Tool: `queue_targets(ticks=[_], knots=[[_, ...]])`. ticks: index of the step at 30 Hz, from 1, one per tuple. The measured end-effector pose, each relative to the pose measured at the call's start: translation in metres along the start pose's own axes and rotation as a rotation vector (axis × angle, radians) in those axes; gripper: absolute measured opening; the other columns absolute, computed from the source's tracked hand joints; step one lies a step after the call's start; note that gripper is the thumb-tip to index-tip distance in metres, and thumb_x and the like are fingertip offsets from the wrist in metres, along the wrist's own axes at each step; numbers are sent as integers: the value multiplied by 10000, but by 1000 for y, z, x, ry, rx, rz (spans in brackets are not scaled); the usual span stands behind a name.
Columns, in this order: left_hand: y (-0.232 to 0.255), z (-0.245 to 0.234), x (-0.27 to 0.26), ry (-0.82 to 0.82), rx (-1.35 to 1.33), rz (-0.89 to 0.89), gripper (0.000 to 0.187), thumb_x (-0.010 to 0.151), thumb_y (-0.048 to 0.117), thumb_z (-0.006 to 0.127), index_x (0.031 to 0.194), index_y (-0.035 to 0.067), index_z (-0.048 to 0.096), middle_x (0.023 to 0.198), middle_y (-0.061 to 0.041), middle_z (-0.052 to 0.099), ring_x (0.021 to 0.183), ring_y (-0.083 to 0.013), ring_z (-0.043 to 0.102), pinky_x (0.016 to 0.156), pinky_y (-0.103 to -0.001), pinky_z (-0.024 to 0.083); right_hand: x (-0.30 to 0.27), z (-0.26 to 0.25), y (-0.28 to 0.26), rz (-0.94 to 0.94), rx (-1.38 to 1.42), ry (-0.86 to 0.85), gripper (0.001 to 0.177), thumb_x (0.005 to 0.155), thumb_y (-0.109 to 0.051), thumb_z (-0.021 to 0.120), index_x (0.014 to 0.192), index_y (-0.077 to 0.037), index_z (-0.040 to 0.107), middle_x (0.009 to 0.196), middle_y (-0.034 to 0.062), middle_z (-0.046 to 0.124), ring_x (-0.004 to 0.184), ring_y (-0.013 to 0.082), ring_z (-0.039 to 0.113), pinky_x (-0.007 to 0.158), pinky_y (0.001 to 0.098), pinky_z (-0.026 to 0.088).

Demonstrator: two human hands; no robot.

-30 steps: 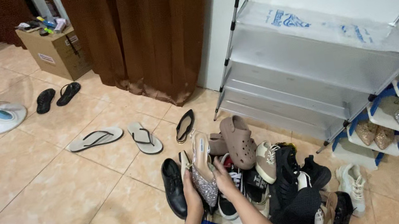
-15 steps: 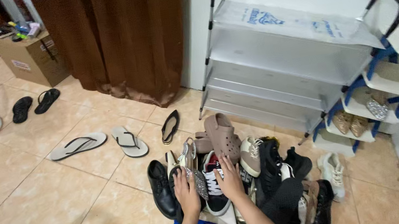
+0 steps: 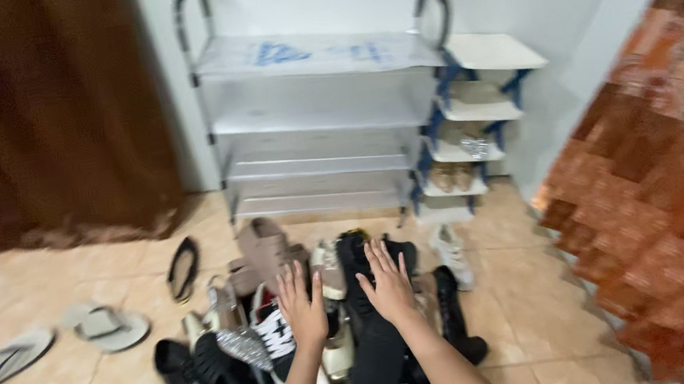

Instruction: The person sits on the floor and organizes various shoes, including sandals, sneakers, and heels, by picking them up and placing them on a multi-tiered shoe rack.

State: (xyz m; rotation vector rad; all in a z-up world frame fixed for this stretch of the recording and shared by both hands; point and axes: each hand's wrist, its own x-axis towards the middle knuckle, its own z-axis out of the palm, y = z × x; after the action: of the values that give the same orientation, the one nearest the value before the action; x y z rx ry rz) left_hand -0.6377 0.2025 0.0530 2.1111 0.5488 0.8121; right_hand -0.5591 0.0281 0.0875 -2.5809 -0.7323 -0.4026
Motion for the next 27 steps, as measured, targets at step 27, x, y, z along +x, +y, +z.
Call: queue_targets(ticks=[27], knots=[[137, 381, 145, -798, 179, 196, 931, 941, 670, 483, 1636, 156, 136, 1708, -96, 143, 1585, -274, 66, 1252, -505, 69, 200, -1, 425, 561, -189, 26, 766, 946, -481, 584, 1564, -124, 308, 1633, 73, 322, 1535, 248, 247, 1251, 551, 139]])
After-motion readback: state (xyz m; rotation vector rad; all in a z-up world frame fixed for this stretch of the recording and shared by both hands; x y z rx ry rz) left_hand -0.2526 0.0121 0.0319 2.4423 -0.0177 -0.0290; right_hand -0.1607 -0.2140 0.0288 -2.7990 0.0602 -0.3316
